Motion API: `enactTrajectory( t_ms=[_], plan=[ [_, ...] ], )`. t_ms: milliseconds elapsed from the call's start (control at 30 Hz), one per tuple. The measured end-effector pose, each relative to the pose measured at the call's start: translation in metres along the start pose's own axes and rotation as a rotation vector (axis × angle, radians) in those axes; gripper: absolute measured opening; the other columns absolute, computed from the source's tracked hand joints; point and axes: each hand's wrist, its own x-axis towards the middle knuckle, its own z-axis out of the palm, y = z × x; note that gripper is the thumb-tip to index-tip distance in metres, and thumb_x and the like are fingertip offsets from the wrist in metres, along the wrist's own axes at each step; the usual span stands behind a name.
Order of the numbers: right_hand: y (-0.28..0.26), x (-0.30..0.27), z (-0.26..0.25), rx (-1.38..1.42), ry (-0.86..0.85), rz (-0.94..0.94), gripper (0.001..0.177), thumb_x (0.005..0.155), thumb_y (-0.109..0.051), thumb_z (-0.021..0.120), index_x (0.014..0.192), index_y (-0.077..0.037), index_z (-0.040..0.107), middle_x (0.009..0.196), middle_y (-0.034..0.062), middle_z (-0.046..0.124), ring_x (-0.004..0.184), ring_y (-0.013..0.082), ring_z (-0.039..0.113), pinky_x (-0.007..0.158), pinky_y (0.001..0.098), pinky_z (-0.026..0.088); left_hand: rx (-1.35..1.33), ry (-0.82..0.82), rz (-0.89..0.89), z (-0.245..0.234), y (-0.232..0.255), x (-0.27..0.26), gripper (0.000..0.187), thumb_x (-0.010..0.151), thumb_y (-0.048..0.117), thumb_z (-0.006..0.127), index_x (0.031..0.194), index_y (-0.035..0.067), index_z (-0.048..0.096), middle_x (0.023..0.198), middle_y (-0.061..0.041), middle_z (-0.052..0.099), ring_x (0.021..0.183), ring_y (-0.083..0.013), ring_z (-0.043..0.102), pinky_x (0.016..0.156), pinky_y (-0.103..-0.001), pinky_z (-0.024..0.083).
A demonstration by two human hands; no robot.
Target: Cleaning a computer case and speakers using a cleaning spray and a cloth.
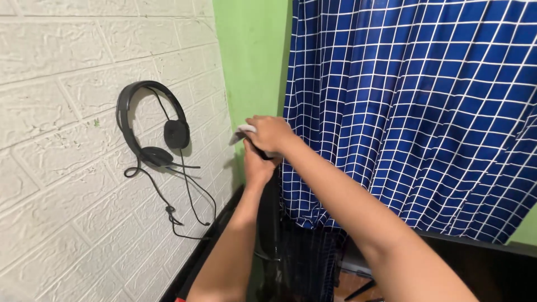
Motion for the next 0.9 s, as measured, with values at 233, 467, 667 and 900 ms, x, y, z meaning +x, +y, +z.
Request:
enactTrajectory(
  t_ms=[233, 467, 667, 900],
  plan=[
    [-0.025, -0.001, -0.008, -0.038, -0.072, 0.0, 0.033, 0.09, -0.037, 0.063, 0.116, -0.022, 0.077, 0.113, 0.009, 0.074, 0.105, 0.0331, 0.07, 0.09, 0.0474, 0.054, -0.05, -0.06, 0.0, -0.012, 0.004, 0.004, 0.088, 0.063, 0.024, 0.093, 0.137, 0.01, 0.047, 0.129, -0.013, 0.07, 0.118, -0.028, 0.07, 0.097, -0.042, 0.056],
    [-0.002, -0.074, -0.021, 0.123, 0.203, -0.322, 0.063, 0.083, -0.005, 0.063, 0.145, -0.016, 0.058, 0.154, 0.0129, 0.051, 0.145, 0.0393, 0.041, 0.119, 0.0539, 0.031, -0.014, -0.085, 0.108, 0.009, -0.041, 0.01, 0.07, 0.078, 0.024, 0.084, 0.138, 0.006, 0.052, 0.135, -0.017, 0.065, 0.124, -0.0312, 0.064, 0.1, -0.042, 0.051],
    [0.0, -0.139, 0.023, 0.444, 0.233, -0.162, 0.084, 0.083, 0.003, 0.052, 0.163, -0.014, 0.032, 0.174, 0.0187, 0.014, 0.162, 0.0411, 0.013, 0.13, 0.048, 0.02, 0.108, -0.008, 0.242, 0.005, -0.025, 0.003, 0.057, 0.088, 0.021, 0.08, 0.138, 0.006, 0.056, 0.137, -0.021, 0.062, 0.127, -0.0356, 0.061, 0.104, -0.042, 0.047],
    [-0.015, -0.132, 0.059, 0.769, 0.462, -0.055, 0.077, 0.107, -0.048, 0.035, 0.167, -0.004, 0.014, 0.174, 0.0216, -0.005, 0.161, 0.0369, 0.008, 0.126, 0.043, 0.021, 0.095, 0.011, -0.104, 0.002, -0.026, 0.004, 0.069, 0.077, 0.008, 0.069, 0.141, 0.012, 0.042, 0.122, -0.016, 0.072, 0.115, -0.034, 0.071, 0.094, -0.042, 0.054]
  ],
)
